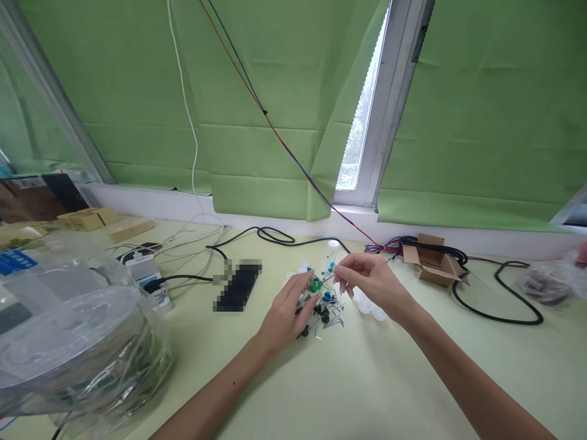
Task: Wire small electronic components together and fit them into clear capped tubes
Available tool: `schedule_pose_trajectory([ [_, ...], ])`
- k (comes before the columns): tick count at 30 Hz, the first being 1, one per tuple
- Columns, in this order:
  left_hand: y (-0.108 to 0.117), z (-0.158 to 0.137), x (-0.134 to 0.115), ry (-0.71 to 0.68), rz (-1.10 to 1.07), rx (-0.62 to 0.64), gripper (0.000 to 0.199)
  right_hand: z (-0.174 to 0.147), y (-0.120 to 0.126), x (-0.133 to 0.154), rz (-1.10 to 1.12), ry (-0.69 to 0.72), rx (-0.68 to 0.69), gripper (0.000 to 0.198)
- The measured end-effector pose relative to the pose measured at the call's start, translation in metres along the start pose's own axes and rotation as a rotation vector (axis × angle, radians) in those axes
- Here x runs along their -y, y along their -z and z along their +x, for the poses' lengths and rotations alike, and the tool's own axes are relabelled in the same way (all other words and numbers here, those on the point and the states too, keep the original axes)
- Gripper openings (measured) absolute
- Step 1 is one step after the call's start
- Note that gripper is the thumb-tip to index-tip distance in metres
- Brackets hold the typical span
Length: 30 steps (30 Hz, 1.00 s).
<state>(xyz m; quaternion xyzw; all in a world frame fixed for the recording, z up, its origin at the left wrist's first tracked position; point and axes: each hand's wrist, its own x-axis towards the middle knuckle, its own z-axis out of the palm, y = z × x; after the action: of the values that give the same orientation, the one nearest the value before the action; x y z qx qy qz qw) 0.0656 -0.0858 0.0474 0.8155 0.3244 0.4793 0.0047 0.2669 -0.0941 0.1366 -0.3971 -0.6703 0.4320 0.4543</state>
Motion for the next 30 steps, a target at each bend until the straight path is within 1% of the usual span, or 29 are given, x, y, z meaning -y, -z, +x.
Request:
schedule_pose_trajectory([
  [3,0.001,0.000,-0.003,0.014,-0.012,-0.019,0.042,0.001,0.001,-0.005,0.040,0.004,0.031,0.028],
  [8,0.000,-0.001,-0.008,-0.024,-0.016,-0.062,0.035,0.001,0.002,-0.013,0.039,-0.017,0.065,0.026],
  [17,-0.003,-0.004,-0.009,-0.043,-0.028,-0.055,0.038,0.001,-0.005,-0.016,-0.017,-0.013,0.085,0.030],
  [30,-0.004,-0.005,-0.010,-0.050,-0.035,-0.052,0.036,0.000,-0.010,-0.017,-0.089,-0.002,0.064,0.024],
])
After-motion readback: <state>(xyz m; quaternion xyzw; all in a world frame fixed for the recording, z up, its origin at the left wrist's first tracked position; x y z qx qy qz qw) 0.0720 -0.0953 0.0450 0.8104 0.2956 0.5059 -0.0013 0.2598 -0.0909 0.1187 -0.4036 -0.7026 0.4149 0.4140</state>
